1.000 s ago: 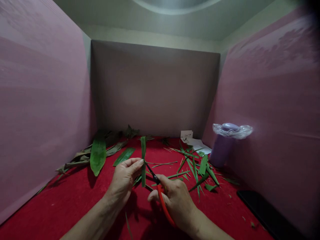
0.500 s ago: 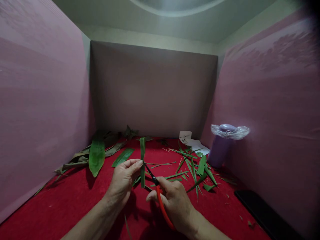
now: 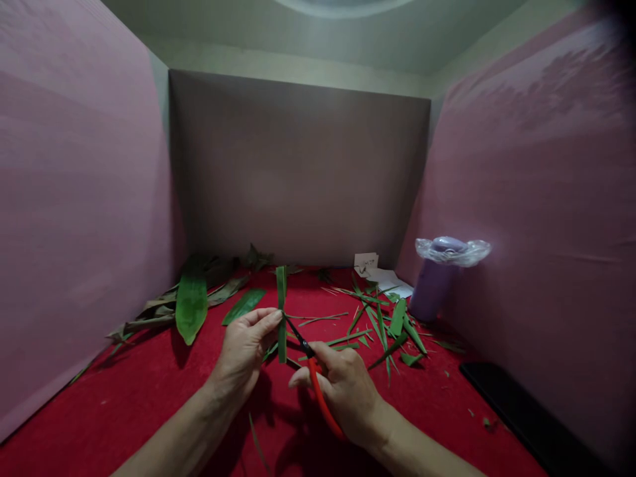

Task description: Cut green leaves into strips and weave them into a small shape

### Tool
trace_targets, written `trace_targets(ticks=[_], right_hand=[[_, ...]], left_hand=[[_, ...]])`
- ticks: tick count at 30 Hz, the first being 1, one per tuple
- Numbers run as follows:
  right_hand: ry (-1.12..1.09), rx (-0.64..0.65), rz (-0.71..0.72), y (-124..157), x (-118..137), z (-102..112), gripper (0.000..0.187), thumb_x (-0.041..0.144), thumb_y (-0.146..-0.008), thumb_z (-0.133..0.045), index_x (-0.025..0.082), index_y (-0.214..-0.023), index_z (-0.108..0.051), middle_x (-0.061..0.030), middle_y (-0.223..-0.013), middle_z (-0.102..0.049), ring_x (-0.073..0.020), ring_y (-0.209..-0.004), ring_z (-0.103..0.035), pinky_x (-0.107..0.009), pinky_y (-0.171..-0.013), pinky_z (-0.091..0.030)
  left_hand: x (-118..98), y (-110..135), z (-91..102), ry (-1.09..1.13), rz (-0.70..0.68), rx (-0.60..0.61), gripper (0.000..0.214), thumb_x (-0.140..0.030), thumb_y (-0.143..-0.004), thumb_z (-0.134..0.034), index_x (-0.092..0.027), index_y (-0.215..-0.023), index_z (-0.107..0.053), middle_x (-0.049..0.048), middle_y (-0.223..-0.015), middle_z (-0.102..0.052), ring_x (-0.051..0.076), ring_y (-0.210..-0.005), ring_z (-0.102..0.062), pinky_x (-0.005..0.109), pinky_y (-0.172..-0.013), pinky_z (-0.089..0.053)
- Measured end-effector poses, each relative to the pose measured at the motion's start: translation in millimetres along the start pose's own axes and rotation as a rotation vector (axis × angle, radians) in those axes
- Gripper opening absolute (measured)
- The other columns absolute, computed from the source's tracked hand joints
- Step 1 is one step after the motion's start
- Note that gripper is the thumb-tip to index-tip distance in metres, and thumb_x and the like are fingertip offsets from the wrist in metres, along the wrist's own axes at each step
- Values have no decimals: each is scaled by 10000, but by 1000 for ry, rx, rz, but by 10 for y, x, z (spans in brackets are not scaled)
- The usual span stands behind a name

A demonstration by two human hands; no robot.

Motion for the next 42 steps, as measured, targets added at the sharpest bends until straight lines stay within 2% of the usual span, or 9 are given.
trace_targets(ticks=[7,21,31,42], right_hand=[[28,-3,-28,-5,8,12,198,391,-800,-562,209,-775,-637,-40,-626,-716,-174,-590,-667,-201,-538,-405],[22,-3,-6,2,-2,14,264,444,-808,-540,210,-874,-641,-52,-656,-718,-179,-602,-666,-213,-549,-411],[46,1,-19,-12,16,41,311,486,-783,-558,216,-913,-640,-48,-643,-714,-183,-604,-665,-204,-542,-391],[46,0,-19,-2,14,35,273,454,-790,-557,226,-916,-637,-36,-644,-714,-183,-596,-657,-212,-534,-386]], left_hand=[[0,6,-7,-10,1,2,215,-186,-502,-794,-119,-646,-649,-14,-528,-644,80,-455,-572,164,-457,-464],[-55,48,-42,-18,4,7,234,-196,-493,-799,-109,-645,-644,0,-535,-644,85,-454,-566,170,-457,-451],[-12,28,3,-2,3,15,196,-183,-541,-785,-112,-657,-644,-14,-546,-634,67,-467,-560,152,-469,-450],[-39,69,-52,21,4,11,203,-184,-510,-796,-115,-624,-642,-17,-509,-630,68,-435,-549,154,-450,-445]])
Point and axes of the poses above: each hand's wrist, its own y-axis away from the middle knuckle, its own z-axis out of the back of the hand, x = y × z, the point moved 4 cm from there along -y, towards the middle knuckle
